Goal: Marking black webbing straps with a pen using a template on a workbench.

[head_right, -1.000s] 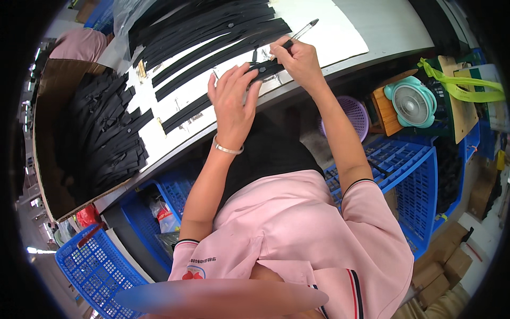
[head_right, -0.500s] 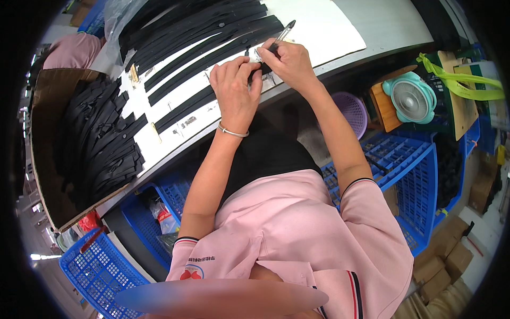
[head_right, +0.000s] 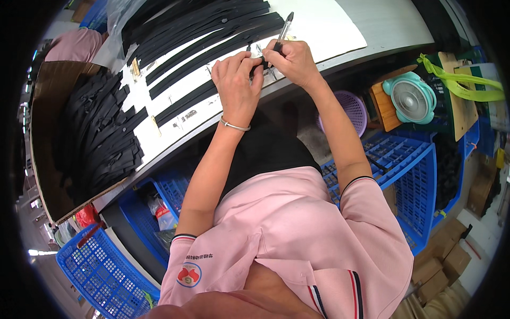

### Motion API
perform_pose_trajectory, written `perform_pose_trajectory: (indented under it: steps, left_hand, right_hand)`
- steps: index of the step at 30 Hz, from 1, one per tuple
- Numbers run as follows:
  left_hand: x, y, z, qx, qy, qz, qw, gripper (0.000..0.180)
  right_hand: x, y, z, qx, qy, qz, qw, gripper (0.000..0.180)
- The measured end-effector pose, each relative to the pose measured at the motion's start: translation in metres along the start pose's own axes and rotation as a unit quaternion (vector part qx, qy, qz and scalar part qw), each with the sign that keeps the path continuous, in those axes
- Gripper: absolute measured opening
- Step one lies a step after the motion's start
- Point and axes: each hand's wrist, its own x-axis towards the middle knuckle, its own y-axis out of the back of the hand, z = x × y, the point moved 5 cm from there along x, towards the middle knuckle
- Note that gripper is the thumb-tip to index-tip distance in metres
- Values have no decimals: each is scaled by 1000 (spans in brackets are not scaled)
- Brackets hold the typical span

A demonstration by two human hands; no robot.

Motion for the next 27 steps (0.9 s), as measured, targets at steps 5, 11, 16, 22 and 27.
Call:
perform_pose_trajectory:
  steps: [5,11,16,22,27]
  left_hand:
    - [0,3,-2,30,11,3,999,15]
    - [-8,12,2,38,-3,-15,999,27]
    - [-29,23,-9,76,23,-62,995,34]
    - [11,1,-59,88,2,-87,992,43]
    - [16,22,-78,36,30,-119,992,43]
  right_hand:
    - [2,-5,1,-65,32,-13,997,20]
    - [-3,3,9,38,-45,-16,998,15]
    - [-11,13,11,131,-37,60,989,14]
    - [-10,12,14,166,-47,120,978,12]
    - [-6,11,14,137,-45,103,984,12]
